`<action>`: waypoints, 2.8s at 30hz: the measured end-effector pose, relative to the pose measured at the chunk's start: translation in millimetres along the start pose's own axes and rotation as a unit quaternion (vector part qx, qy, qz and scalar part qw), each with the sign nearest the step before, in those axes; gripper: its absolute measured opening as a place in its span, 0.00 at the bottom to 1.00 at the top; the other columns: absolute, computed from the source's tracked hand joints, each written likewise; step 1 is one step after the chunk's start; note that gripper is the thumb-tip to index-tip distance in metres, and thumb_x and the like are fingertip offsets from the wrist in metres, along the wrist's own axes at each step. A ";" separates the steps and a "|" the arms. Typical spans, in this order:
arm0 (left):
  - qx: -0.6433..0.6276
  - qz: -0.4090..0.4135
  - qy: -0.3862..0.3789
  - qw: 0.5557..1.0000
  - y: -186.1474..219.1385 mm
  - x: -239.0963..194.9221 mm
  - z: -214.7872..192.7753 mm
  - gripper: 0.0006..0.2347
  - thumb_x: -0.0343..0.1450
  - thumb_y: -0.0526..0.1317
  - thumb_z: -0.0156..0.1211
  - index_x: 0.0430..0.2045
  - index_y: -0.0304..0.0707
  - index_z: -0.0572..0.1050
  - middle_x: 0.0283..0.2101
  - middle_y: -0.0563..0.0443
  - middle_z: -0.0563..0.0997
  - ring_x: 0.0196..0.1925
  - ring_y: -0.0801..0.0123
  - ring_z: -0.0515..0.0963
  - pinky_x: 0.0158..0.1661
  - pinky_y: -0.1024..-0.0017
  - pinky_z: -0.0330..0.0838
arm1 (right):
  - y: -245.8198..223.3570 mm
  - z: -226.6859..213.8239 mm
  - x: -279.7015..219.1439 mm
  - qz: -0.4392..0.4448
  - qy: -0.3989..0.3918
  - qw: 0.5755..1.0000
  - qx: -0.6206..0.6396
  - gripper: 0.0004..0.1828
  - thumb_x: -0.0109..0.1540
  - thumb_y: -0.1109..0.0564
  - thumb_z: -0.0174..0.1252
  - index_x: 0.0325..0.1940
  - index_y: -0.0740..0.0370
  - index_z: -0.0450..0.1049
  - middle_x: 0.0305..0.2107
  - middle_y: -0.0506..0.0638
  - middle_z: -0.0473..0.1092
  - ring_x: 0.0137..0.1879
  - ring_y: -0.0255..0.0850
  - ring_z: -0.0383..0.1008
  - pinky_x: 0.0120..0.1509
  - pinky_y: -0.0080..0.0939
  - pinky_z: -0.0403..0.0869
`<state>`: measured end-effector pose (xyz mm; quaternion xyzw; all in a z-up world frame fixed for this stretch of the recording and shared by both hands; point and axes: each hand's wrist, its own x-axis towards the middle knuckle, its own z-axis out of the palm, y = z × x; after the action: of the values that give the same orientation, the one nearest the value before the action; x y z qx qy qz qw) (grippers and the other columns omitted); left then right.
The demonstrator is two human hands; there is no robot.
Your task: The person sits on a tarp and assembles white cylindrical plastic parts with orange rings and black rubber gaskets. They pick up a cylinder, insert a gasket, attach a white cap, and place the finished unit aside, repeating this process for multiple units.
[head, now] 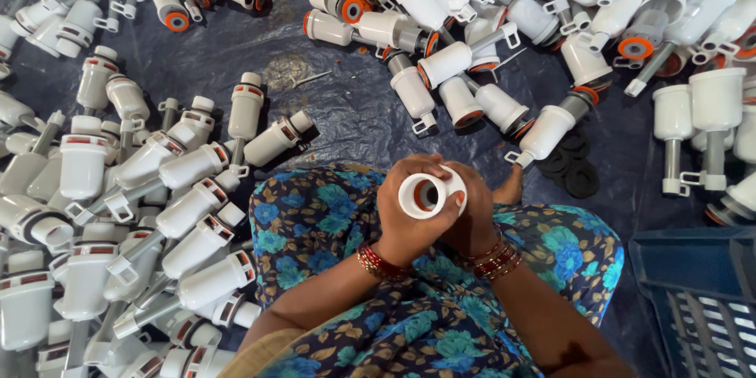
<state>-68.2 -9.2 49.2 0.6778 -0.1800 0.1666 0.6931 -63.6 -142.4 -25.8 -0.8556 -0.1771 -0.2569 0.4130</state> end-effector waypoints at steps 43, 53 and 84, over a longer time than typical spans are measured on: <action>0.084 0.112 -0.061 0.988 16.7 1.7 -32.5 0.16 0.60 0.34 0.72 0.38 0.40 0.72 0.40 0.52 0.83 0.54 0.58 0.85 0.62 0.56 0.72 | -11.3 22.2 -19.8 -0.032 0.040 0.999 0.019 0.31 0.60 0.45 0.68 0.58 0.65 0.67 0.52 0.59 0.71 0.58 0.54 0.75 0.62 0.53 0.75; -0.023 0.109 -0.265 0.958 33.9 19.6 -53.7 0.14 0.62 0.36 0.74 0.36 0.42 0.74 0.39 0.50 0.82 0.43 0.64 0.85 0.48 0.67 0.79 | -8.6 -12.4 -10.4 -0.076 -0.134 0.976 0.156 0.29 0.60 0.45 0.66 0.61 0.61 0.71 0.54 0.57 0.74 0.61 0.52 0.77 0.68 0.53 0.74; -0.203 -0.311 0.247 0.895 -99.5 32.1 -13.9 0.14 0.65 0.32 0.68 0.42 0.36 0.71 0.39 0.49 0.80 0.39 0.68 0.81 0.39 0.62 0.80 | 32.1 28.2 15.8 0.026 -0.011 0.992 -0.125 0.44 0.46 0.45 0.74 0.61 0.64 0.69 0.50 0.61 0.71 0.57 0.61 0.72 0.61 0.59 0.69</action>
<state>7.7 1.7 -23.2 0.4805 0.1875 0.0641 0.8543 -26.1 -137.6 -51.1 -0.9076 -0.1263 -0.2565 0.3073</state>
